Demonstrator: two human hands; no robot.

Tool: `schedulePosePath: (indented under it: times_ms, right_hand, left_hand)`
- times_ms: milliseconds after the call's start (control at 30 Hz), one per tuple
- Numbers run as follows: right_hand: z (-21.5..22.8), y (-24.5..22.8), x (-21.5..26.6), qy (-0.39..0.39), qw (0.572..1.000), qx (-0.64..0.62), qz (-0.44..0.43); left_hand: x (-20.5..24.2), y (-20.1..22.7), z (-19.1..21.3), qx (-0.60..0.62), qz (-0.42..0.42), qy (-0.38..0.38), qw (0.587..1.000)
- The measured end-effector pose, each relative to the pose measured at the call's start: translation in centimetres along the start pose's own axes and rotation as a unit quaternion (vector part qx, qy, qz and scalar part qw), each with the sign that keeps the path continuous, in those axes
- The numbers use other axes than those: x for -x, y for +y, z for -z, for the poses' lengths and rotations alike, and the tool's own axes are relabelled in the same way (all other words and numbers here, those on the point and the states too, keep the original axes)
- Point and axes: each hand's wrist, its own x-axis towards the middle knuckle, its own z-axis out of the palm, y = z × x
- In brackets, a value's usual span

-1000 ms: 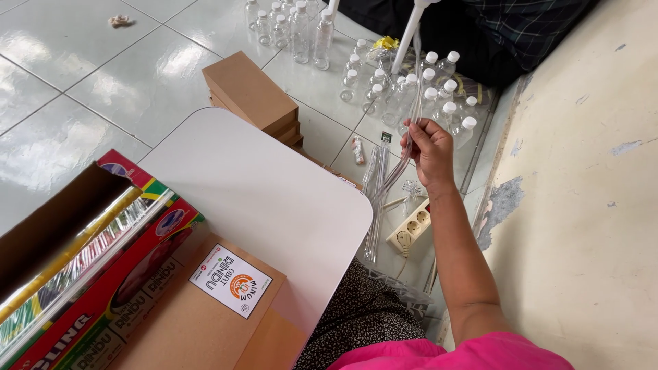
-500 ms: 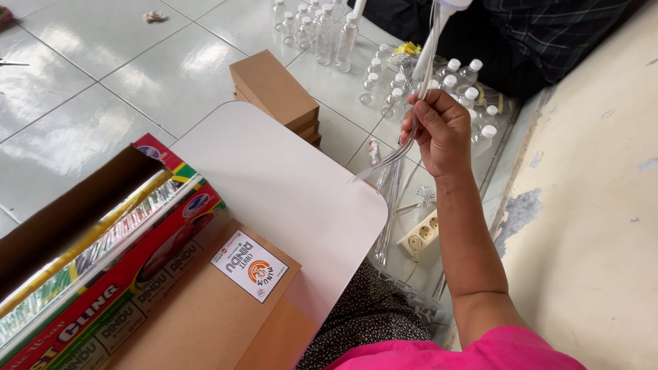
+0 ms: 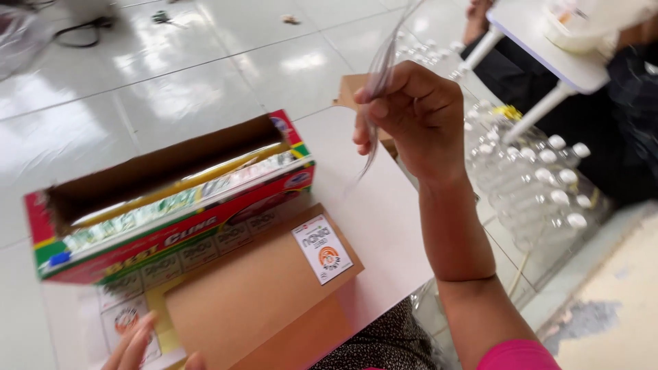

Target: The person assembles a small cardboard box, applies a branded sticker, and places a pack of yellow liquid bottles inside. They then close the box and tie a decorative silver ribbon bow around it.

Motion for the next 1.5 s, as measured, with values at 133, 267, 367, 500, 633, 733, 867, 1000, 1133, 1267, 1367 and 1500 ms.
schedulePosePath:
  times_ms: [133,267,367,500,633,733,867,1000,1133,1267,1367,1500]
  right_hand:
    - [-4.4,0.7,-2.7,-0.066,0.994,-0.070,0.052]
    - [-7.2,0.4,-3.6,-0.055,0.990,-0.096,0.085]
    - [-8.5,0.3,-3.6,-0.036,0.993,-0.051,0.098]
    - [-8.7,1.1,-3.1,-0.009,0.994,-0.048,0.095]
    - [-7.9,1.8,-2.9,0.009,0.996,-0.041,0.078]
    - [-7.4,1.5,-2.9,-0.028,0.999,-0.005,0.038]
    - [-7.3,0.2,-3.4,-0.118,0.972,0.201,0.021]
    - [-7.4,-0.2,-2.8,-0.151,0.966,0.209,-0.024]
    - [-7.8,-0.6,-2.3,-0.183,0.958,0.219,-0.020]
    - [-8.2,-1.2,-1.8,-0.185,0.958,0.220,-0.005]
    - [-8.5,-1.6,-1.4,-0.193,0.958,0.211,0.006]
    - [-9.3,-2.1,-0.8,-0.186,0.959,0.212,0.034]
  left_hand:
    - [-7.4,5.8,-0.8,0.001,-0.007,0.005,1.000]
    - [-13.8,9.9,-0.6,0.084,-0.018,-0.109,0.990]
    - [-16.5,10.9,-1.9,0.094,-0.002,-0.151,0.984]
    - [-18.0,10.7,-4.6,0.061,-0.005,-0.168,0.984]
    - [-18.2,9.4,-7.0,0.047,0.013,-0.193,0.980]
    - [-18.8,8.8,-7.4,0.144,0.018,-0.166,0.975]
    - [-19.2,6.9,-6.8,0.377,0.049,-0.086,0.921]
    - [-19.5,5.2,-5.7,0.455,0.098,-0.047,0.884]
    - [-19.7,5.1,-4.4,0.434,0.084,-0.010,0.897]
    - [-19.2,5.1,-3.5,0.456,0.049,0.016,0.889]
    - [-18.7,5.9,-2.6,0.460,0.051,0.026,0.886]
    - [-17.8,6.9,-2.1,0.440,0.014,0.023,0.898]
